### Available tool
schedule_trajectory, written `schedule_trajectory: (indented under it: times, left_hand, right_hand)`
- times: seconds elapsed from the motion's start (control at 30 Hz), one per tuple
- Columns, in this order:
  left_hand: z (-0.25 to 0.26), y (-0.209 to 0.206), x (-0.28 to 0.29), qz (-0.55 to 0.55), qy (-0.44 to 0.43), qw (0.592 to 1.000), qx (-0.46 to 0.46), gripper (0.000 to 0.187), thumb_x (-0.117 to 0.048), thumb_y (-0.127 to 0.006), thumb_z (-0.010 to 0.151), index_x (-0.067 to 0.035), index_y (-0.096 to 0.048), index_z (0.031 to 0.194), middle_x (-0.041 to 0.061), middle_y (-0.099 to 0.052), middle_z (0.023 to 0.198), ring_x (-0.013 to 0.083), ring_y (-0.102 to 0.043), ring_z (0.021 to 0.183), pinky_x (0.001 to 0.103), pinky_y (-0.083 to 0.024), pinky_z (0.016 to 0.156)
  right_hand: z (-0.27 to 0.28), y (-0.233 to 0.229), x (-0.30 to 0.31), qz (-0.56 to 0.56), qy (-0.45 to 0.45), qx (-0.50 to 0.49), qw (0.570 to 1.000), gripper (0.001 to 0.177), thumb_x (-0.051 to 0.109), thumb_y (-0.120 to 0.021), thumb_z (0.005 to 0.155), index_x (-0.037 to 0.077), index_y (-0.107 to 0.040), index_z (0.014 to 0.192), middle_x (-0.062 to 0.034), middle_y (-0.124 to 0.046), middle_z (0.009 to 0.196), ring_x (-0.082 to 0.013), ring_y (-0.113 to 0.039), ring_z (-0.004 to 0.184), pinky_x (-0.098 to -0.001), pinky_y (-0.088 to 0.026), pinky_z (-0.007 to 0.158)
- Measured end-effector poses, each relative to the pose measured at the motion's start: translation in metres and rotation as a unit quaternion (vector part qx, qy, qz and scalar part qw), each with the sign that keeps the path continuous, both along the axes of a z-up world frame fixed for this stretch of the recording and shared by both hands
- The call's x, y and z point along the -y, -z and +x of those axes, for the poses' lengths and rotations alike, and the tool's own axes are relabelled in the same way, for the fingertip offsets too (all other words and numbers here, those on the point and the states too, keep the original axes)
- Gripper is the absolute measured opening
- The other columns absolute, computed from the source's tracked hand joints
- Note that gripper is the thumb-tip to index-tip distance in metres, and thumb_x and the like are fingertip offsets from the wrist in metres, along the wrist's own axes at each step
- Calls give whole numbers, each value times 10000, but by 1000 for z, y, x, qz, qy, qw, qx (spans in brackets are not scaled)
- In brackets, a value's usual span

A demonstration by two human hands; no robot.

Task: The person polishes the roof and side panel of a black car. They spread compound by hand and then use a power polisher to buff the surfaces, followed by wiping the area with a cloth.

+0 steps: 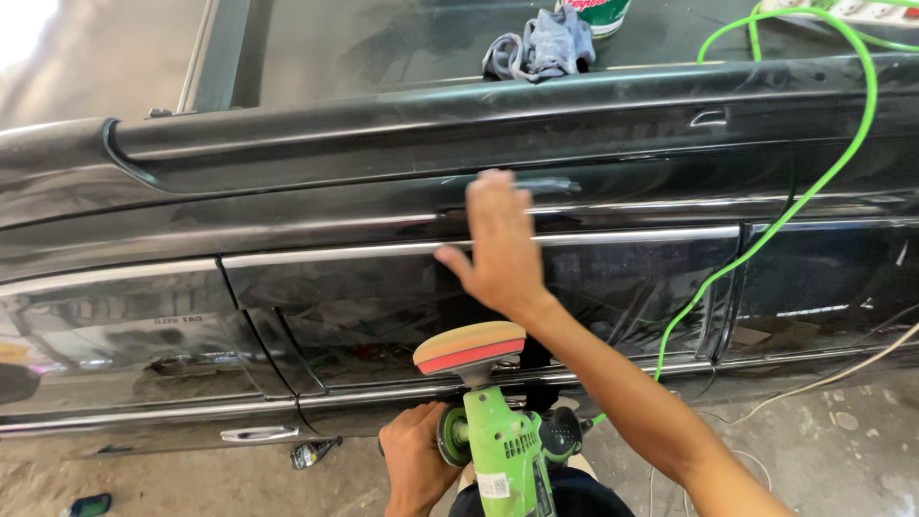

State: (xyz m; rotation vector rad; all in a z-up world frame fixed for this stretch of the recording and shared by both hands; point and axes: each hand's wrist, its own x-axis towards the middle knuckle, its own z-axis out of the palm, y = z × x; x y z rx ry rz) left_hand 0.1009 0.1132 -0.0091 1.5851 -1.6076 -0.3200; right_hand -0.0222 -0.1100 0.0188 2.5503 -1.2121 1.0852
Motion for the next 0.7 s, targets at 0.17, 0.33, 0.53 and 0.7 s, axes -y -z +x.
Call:
schedule_trajectory:
  times: [0.17, 0.33, 0.53, 0.7]
  left_hand:
    - [4, 2, 2, -2, 3, 1000, -5, 279, -246, -846, 609, -80, -631, 669, 90, -641, 638, 326, -624, 595, 429, -465, 534]
    - [17, 3, -8, 1, -18, 1000, -5, 292, -263, -858, 586, -90, -631, 645, 86, -641, 628, 330, -624, 591, 435, -462, 526]
    - [33, 0, -24, 11, -50, 999, -9, 292, -268, -859, 575, -89, -641, 650, 86, -634, 612, 329, -620, 579, 434, -462, 522]
    - [39, 2, -24, 16, -50, 999, -6, 317, -284, -860, 591, -82, -620, 634, 87, -634, 617, 326, -617, 583, 437, -452, 523]
  right_hand:
    - [-10, 0, -8, 22, 44, -7, 999, 915, 570, -589, 1013, -119, -336, 1560, -314, -322, 1641, -470, -265, 1569, -590, -209, 1279]
    - [22, 1, -12, -15, 27, 2, 1000, 1005, 596, -621, 963, -170, -297, 1527, -372, -286, 1600, -530, -226, 1528, -593, -196, 1251]
    - [95, -11, -3, -2, -99, -36, 994, 1060, 613, -653, 894, -164, -286, 1515, -364, -283, 1586, -511, -215, 1509, -590, -185, 1236]
    - [70, -5, -1, 26, -90, -61, 994, 983, 538, -701, 883, -67, -336, 1566, -241, -342, 1621, -416, -254, 1559, -582, -201, 1263]
